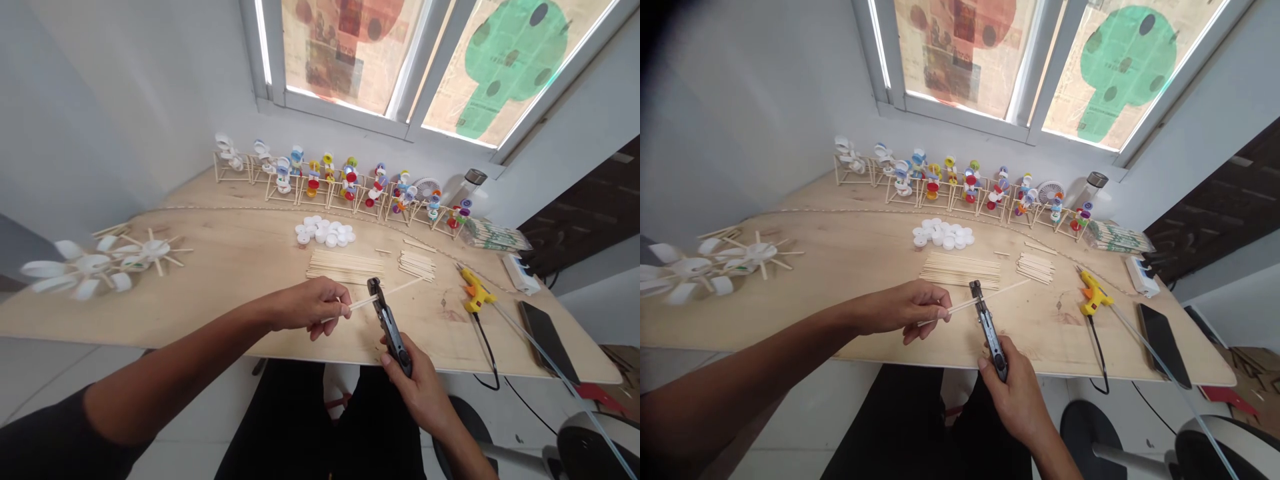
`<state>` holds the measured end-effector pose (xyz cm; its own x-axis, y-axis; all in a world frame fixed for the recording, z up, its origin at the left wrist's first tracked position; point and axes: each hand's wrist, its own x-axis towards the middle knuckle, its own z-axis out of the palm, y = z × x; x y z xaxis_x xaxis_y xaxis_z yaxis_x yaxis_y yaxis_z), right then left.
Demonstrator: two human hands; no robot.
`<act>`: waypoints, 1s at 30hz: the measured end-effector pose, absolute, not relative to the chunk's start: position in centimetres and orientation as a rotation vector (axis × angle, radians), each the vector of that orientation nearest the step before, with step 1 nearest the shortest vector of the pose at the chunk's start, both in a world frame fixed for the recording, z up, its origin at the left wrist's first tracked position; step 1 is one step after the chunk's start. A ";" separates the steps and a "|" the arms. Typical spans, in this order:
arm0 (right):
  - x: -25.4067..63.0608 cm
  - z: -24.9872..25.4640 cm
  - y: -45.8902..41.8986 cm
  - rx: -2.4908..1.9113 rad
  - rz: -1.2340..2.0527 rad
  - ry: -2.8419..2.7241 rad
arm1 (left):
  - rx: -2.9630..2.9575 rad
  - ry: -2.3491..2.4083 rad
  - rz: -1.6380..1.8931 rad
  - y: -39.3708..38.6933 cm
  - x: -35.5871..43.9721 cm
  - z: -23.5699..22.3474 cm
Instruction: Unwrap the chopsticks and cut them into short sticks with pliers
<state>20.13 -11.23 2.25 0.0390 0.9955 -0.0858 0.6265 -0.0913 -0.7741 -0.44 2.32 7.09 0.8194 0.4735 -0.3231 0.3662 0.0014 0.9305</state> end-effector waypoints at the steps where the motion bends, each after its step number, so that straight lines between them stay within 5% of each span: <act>1: 20.1 2.2 -11.2 -1.774 0.874 -1.634 | 1.615 0.678 0.092 2.4 -0.4 7.1; 30: 19.2 0.5 -9.4 -1.909 0.680 -1.681 | 1.713 0.665 0.061 4.8 -0.5 6.2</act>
<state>19.18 -9.35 0.47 0.1117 0.9929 -0.0400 0.7414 -0.1101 -0.6620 -0.50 4.79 6.20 0.8334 0.4577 -0.3098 0.3941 -0.0992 0.9137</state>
